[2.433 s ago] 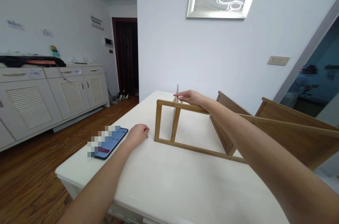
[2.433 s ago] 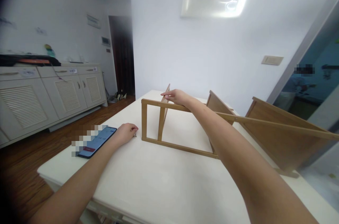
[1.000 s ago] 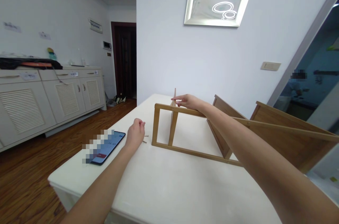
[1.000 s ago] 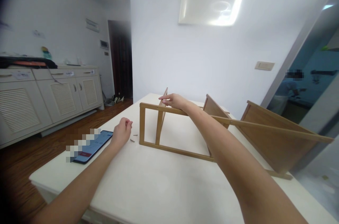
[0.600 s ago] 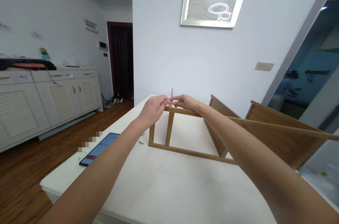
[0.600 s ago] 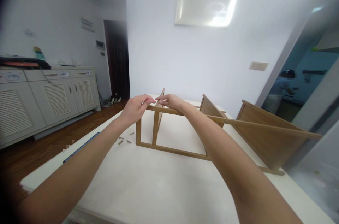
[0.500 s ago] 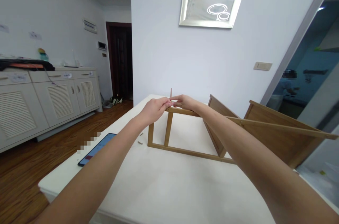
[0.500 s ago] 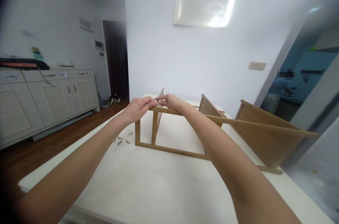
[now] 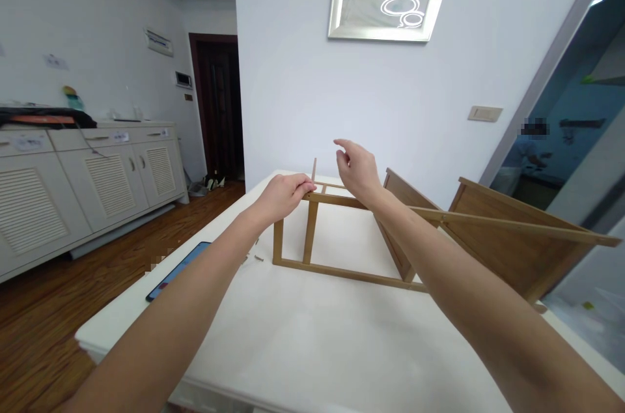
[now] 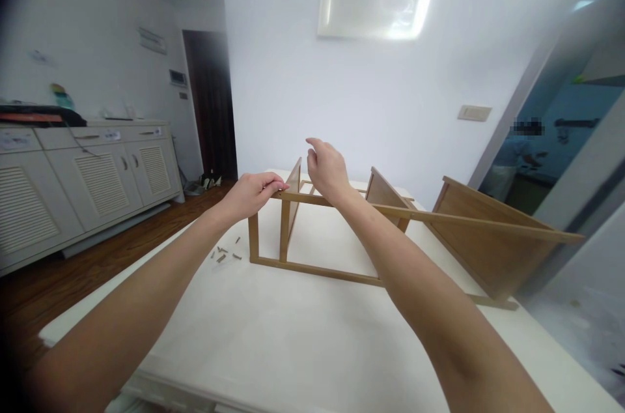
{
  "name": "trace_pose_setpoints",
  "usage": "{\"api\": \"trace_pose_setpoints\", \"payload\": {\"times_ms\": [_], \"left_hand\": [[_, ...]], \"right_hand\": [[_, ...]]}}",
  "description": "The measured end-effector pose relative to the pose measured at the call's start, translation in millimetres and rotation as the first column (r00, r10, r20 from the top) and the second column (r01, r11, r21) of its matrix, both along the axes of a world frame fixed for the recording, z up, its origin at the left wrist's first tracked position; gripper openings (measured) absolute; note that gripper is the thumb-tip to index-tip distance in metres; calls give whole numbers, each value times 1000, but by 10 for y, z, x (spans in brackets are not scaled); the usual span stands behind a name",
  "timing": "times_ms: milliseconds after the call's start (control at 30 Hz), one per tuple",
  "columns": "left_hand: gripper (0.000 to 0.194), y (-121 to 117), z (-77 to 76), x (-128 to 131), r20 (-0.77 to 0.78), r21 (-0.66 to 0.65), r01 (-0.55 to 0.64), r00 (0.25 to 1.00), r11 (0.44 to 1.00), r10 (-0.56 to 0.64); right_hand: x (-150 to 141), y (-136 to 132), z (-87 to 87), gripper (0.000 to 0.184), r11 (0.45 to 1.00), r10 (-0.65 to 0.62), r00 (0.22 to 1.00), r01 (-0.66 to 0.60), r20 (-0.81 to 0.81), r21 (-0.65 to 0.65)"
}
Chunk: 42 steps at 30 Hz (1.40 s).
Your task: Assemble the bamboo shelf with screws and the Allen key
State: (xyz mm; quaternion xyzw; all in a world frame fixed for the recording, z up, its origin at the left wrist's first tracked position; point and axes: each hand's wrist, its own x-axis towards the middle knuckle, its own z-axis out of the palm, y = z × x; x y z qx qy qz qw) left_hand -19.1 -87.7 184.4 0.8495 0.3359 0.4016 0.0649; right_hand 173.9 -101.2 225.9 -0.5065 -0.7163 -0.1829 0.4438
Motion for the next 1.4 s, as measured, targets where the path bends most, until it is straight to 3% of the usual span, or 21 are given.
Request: {"api": "trace_pose_setpoints", "payload": {"times_ms": [67,100,200,267,367,433,500,633,733,800,867,933,1000,1100,1167,1233,1300,1367,1400], "left_hand": [[29,10,-7,0,-5,11,-9,1000,1000,9],[30,12,-8,-1,-9,18,-10,1000,1000,10],[30,7,-5,-7,-13,31,8,1000,999,-8],[29,-1,-3,-11,-9,27,14,1000,1000,-13],[29,-10,-4,-13,-10,18,10,1000,1000,-9],[29,-8,-9,-11,-8,20,12,1000,1000,-12],[28,-3,-18,-9,-2,21,8,1000,1000,-8],[28,-2,-28,-9,7,21,0,1000,1000,0],[29,-10,-18,-11,-3,16,2,1000,1000,-2],[30,-14,-8,-13,-6,12,0,1000,1000,0],[30,-13,-3,-15,0,15,-1,1000,1000,1],[30,-6,-6,-16,8,18,-1,1000,1000,1],[30,6,-16,-14,12,15,5,1000,1000,-5],[30,19,-31,-8,17,6,13,1000,1000,-13],[30,16,-34,-3,18,7,6,1000,1000,-6],[30,5,-30,3,20,8,-4,1000,1000,4],[30,-6,-22,8,24,2,-2,1000,1000,2],[30,-11,-17,14,25,-10,3,1000,1000,-3],[30,-11,-16,17,23,-15,4,1000,1000,-4]], "right_hand": [[-98,-391,-172,38,966,179,980,-192,85,175],[-152,-603,-326,39,926,291,942,-322,169,197],[-268,-1131,-991,49,824,527,767,-566,366,2],[-279,-1299,-1470,53,799,598,709,-563,375,-209],[-223,-1306,-1963,52,805,566,745,-409,353,-429],[-196,-1258,-2083,55,785,546,764,-323,344,-529],[-210,-1238,-2086,57,735,556,776,-292,297,-612],[-293,-1286,-2017,62,617,522,847,-291,103,-731],[-300,-1319,-2041,67,562,508,861,-323,10,-761],[-275,-1321,-2092,67,544,540,841,-366,-19,-755],[-236,-1308,-2125,64,575,570,821,-429,-36,-697],[-183,-1283,-2069,57,659,587,808,-512,-50,-551],[-109,-1237,-1865,48,760,577,814,-565,-69,-321],[32,-1075,-1297,37,901,429,898,-434,-98,-29],[121,-869,-861,30,948,312,946,-304,-91,95],[184,-588,-490,30,966,250,965,-244,-74,80],[210,-273,-225,33,959,267,962,-271,-50,-86],[201,15,-64,32,892,304,952,-293,-23,-343],[187,133,-14,35,833,334,942,-300,-9,-465]]}}
